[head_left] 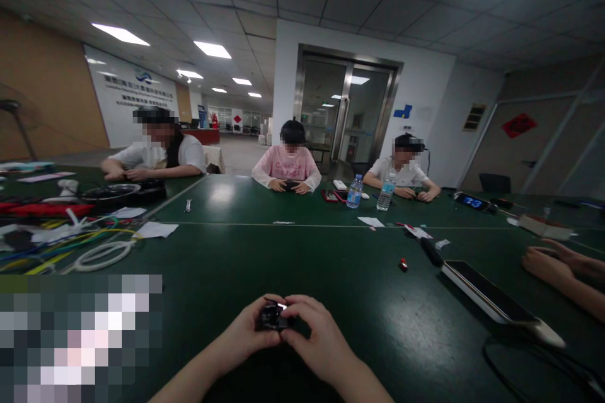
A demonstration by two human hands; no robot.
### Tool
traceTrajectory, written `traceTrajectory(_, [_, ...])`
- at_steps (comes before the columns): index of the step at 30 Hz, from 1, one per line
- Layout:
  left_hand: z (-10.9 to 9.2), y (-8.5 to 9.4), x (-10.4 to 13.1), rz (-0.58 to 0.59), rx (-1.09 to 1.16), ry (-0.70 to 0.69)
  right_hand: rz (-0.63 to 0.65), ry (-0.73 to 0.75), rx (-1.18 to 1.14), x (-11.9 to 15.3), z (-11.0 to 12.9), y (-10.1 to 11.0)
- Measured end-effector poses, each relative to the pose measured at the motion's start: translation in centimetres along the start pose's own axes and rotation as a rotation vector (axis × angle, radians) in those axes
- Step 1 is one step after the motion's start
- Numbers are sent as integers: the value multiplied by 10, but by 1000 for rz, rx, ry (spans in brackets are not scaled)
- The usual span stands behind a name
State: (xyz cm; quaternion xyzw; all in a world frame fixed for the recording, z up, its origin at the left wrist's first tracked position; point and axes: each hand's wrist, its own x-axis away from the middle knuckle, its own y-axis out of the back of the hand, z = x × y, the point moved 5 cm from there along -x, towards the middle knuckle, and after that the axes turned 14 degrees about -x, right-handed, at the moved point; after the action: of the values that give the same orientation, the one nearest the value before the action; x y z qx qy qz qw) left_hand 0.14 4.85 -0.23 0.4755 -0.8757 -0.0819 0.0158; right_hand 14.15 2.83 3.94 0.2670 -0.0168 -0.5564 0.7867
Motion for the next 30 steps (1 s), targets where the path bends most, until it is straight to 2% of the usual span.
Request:
traceTrajectory(7, [1, 0, 1, 23, -25, 9, 10, -30, 21, 1, 2, 1])
traceTrajectory(15, [-12, -5, 4, 76, 26, 1, 9, -66, 15, 1, 3, 1])
traceTrajectory(19, [-12, -5, 5, 76, 39, 26, 11, -57, 19, 0, 4, 1])
traceTrajectory(24, [-9, -5, 3, 70, 23, -18, 13, -42, 22, -1, 3, 2])
traceTrajectory(30, [-8, -4, 3, 48, 20, -10, 3, -24, 41, 0, 2, 1])
